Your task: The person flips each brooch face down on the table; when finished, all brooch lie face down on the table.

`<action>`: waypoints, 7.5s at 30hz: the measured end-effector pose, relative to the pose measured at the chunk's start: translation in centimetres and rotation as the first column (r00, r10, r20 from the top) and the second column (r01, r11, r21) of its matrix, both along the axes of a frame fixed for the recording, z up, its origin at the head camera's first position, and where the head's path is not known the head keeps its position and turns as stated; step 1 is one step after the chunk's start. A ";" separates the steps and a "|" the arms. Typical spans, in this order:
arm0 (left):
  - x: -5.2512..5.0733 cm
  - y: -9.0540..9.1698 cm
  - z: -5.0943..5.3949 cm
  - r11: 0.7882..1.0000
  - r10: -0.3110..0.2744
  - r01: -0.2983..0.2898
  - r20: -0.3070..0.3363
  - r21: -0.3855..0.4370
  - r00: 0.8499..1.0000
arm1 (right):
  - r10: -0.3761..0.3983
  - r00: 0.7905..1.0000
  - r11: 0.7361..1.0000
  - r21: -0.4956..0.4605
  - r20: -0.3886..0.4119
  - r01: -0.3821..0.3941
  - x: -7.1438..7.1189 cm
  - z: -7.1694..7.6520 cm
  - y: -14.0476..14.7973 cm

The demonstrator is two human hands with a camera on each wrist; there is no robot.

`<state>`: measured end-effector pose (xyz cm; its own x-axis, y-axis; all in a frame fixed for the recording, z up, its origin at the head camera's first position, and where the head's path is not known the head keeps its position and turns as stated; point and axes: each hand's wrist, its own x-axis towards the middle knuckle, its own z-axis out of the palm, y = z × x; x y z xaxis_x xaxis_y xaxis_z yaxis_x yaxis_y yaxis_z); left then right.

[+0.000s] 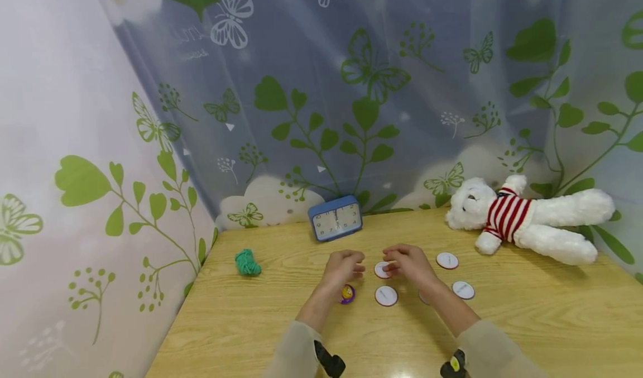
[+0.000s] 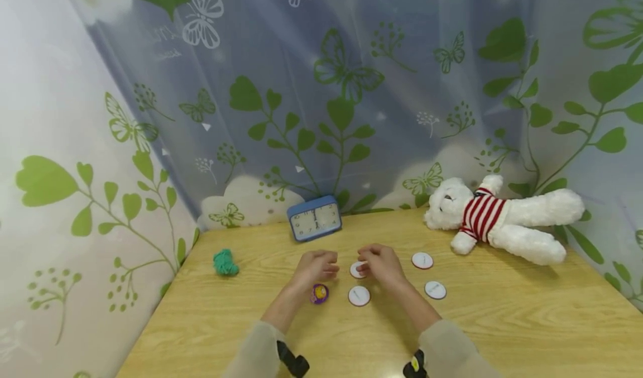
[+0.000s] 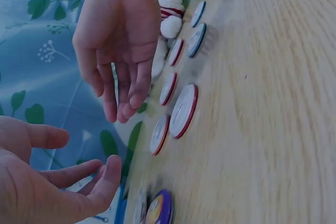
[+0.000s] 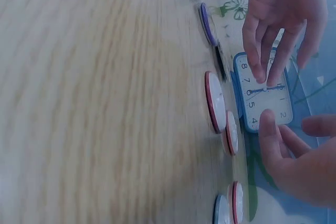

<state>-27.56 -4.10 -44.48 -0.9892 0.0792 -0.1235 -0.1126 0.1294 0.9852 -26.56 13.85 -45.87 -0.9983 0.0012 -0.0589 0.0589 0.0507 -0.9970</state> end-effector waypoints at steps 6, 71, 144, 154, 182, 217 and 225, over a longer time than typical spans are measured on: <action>-0.3 -2.4 0.3 1.000 0.014 -0.014 -0.015 0.008 1.000 | 0.033 0.999 0.999 -0.030 -0.015 -0.034 -0.4 -0.2 -0.8; -1.5 -6.0 -3.7 0.991 0.120 -0.121 0.032 0.059 0.992 | 0.012 0.999 0.999 -0.036 0.030 -0.011 -1.7 -1.5 -7.8; -1.7 -6.6 -4.2 0.993 0.071 -0.073 0.019 0.091 0.997 | -0.065 0.998 0.997 -0.034 0.009 0.065 -1.4 -2.2 -8.0; -1.5 -6.6 -3.9 0.995 0.077 -0.079 0.041 0.056 0.996 | -0.080 0.997 0.997 -0.014 0.024 0.080 -1.6 -2.4 -8.1; -1.5 -6.4 -3.5 0.998 0.066 -0.066 0.056 0.002 0.996 | -0.075 0.994 0.991 0.119 0.085 0.065 -1.3 -1.4 -7.4; 3.2 -8.8 -1.7 0.990 -0.085 0.082 -0.017 -0.111 0.996 | 0.172 0.985 0.981 0.100 -0.035 -0.167 2.4 -0.7 -5.4; 4.4 -9.0 -1.8 0.987 -0.117 0.122 0.048 -0.107 0.992 | 0.228 0.974 0.970 0.080 0.015 -0.228 3.1 -1.5 -5.5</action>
